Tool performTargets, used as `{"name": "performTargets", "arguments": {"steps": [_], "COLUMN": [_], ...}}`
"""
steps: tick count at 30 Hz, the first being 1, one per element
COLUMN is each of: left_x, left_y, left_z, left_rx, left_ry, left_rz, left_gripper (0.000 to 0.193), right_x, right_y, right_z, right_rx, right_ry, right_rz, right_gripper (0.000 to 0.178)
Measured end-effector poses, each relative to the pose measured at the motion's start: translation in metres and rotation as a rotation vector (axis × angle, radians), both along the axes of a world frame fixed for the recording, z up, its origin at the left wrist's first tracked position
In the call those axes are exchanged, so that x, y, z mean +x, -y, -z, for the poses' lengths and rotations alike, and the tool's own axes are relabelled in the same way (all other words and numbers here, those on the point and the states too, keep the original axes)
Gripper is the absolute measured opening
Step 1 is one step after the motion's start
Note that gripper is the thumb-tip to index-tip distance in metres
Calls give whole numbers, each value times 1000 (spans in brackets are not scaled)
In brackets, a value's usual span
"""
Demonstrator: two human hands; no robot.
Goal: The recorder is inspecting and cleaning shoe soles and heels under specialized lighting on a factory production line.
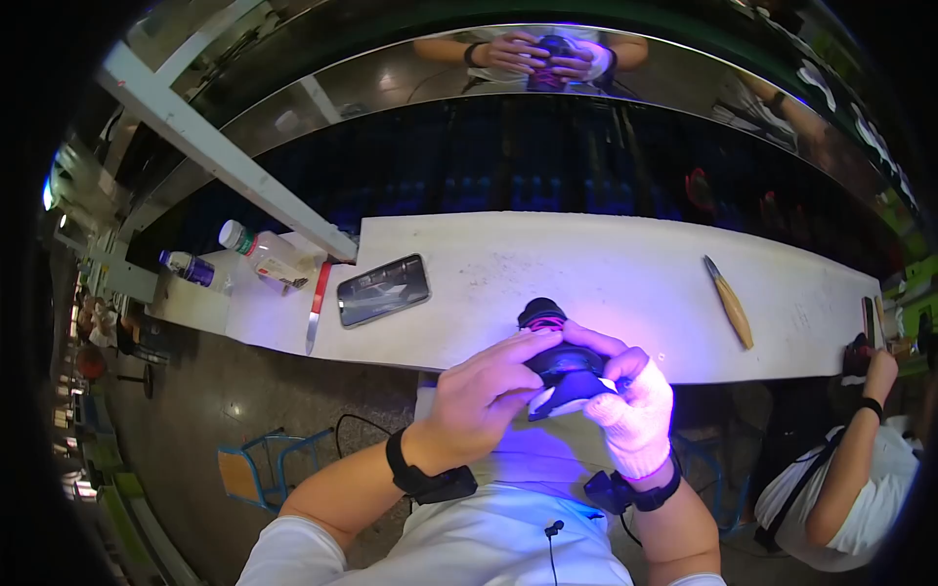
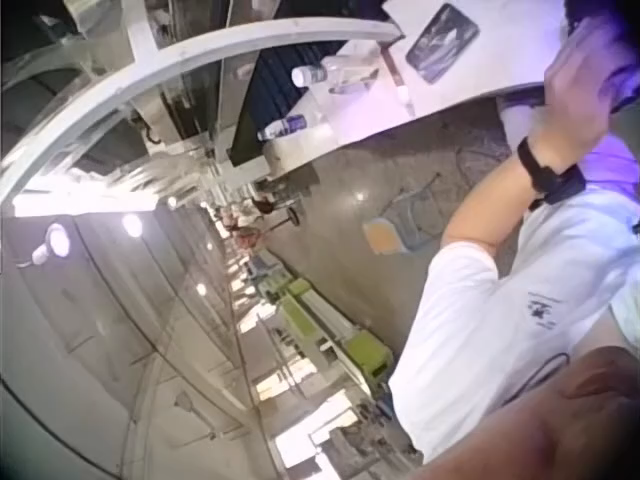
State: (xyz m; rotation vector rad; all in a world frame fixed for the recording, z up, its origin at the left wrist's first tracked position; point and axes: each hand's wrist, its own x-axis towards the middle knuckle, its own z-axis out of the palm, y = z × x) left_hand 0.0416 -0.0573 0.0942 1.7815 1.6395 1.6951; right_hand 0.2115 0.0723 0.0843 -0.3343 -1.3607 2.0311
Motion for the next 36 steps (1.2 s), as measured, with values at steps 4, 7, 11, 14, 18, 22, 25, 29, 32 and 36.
{"name": "performTargets", "arguments": {"steps": [4, 7, 11, 14, 18, 22, 25, 29, 32, 36], "left_x": [12, 31, 52, 58, 58, 58, 59, 52, 36, 3], "left_y": [15, 18, 20, 22, 26, 31, 35, 37, 33, 32], "left_z": [-5, 5, 21, 26, 22, 21, 23, 20, 8, -16], "left_rx": [-69, -59, 14, -3, 5, 14, 4, -26, -12, -247], "left_ry": [87, 304, 506, 579, 593, 625, 687, 641, 571, 344], "left_rz": [52, 2, -37, -81, -69, -30, -10, 14, 31, 93], "left_gripper": [12, 31, 42, 39, 37, 38, 38, 38, 41, 59], "right_x": [-6, -5, -3, -2, -1, 2, 5, 8, 8, 3], "right_y": [13, 17, 19, 20, 19, 22, 25, 24, 21, 21], "right_z": [4, 7, 14, 17, 19, 19, 19, 19, 18, 14], "right_rx": [52, 177, 280, 294, 334, 375, 402, 415, 436, 562], "right_ry": [-102, -83, -108, -109, -131, -136, -64, -33, -43, 41], "right_rz": [53, 90, 104, 99, 57, 57, 74, 70, 34, 14], "right_gripper": [39, 38, 33, 31, 33, 35, 39, 39, 41, 32]}}
